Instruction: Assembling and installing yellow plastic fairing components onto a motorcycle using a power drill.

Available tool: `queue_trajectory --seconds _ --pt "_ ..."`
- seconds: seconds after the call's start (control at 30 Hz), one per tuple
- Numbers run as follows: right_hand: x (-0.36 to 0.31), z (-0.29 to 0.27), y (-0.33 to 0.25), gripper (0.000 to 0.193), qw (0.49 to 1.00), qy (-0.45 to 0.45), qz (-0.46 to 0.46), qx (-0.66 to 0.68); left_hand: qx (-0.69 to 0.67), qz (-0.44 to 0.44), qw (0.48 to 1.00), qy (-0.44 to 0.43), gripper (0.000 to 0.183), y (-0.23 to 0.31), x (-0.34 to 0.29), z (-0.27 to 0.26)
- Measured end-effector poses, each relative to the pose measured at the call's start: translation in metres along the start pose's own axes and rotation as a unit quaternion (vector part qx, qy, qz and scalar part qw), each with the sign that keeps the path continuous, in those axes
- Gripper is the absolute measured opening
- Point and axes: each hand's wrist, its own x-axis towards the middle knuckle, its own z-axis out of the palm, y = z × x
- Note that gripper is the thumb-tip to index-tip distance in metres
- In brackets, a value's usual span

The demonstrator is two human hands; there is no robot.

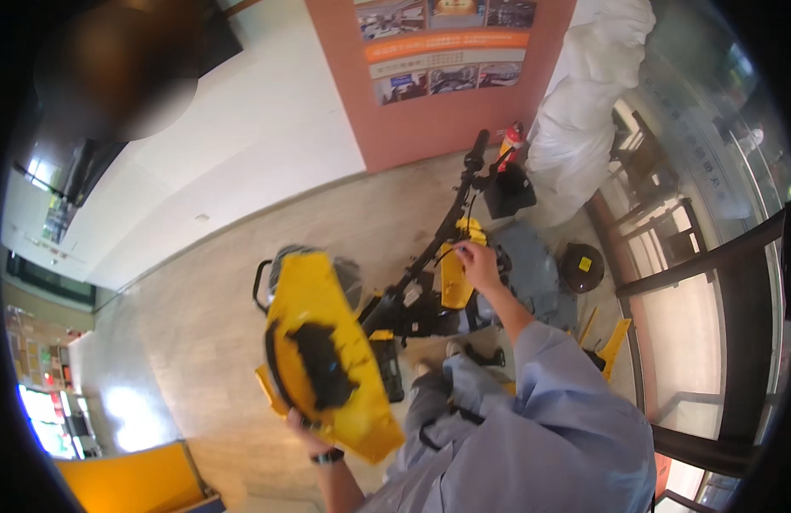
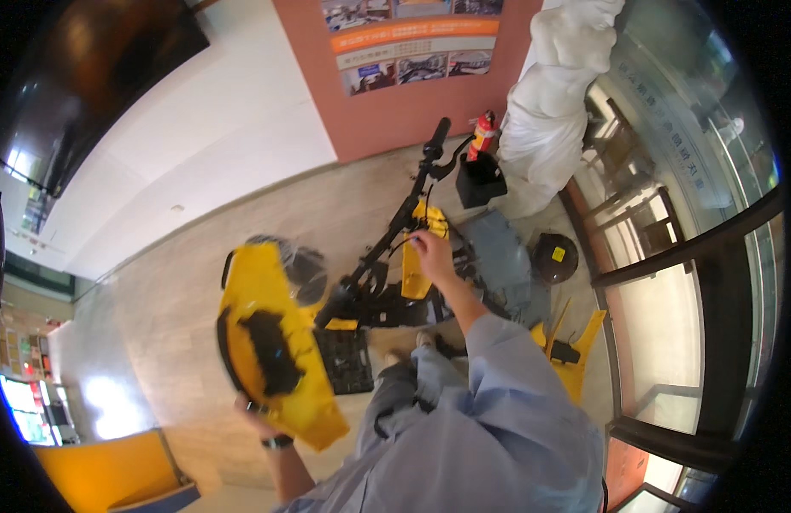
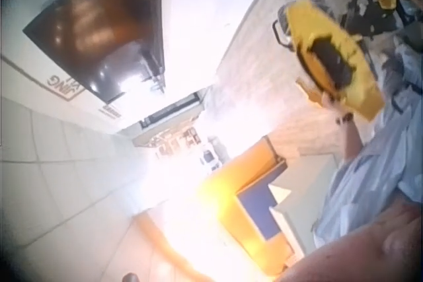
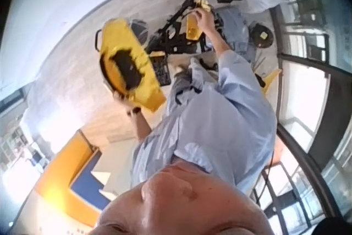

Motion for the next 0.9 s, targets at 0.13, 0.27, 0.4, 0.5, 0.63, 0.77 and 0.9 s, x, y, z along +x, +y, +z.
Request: queue_trajectory --seconds 0.13,0.27,0.4,0.5,0.63,0.77,0.9 --pt "0.0 0.004 -0.006 0.011 0.999 -0.026 0.035 0.032 0.03 -0.11 0.987 -0.114 0.052 0.01 0.01 0.032" --pt "0.012 0.003 0.006 0.012 0.995 -0.071 0.058 0.033 0.028 -0.126 0.966 -0.224 0.06 -0.005 0.037 0.102" --pt "0.016 -0.003 -0.001 0.013 0.997 -0.062 0.038 0.028 0.071 -0.094 0.974 -0.194 0.057 -0.02 0.046 0.14" --pt "0.019 -0.004 0.001 0.012 0.995 -0.073 0.044 0.049 0.138 -0.067 0.976 -0.153 0.067 -0.031 0.053 0.175" --pt "0.025 -0.014 0.004 0.015 0.99 -0.087 0.024 0.112 0.216 0.013 0.96 -0.177 0.075 -0.043 0.058 0.218" --pt "0.029 -0.015 -0.002 0.017 0.981 -0.11 0.027 0.16 0.241 0.026 0.959 -0.145 0.077 -0.061 0.066 0.237" --pt "0.036 -0.017 -0.003 0.02 0.961 -0.167 0.057 0.211 0.256 0.019 0.959 -0.118 0.077 -0.083 0.073 0.266"
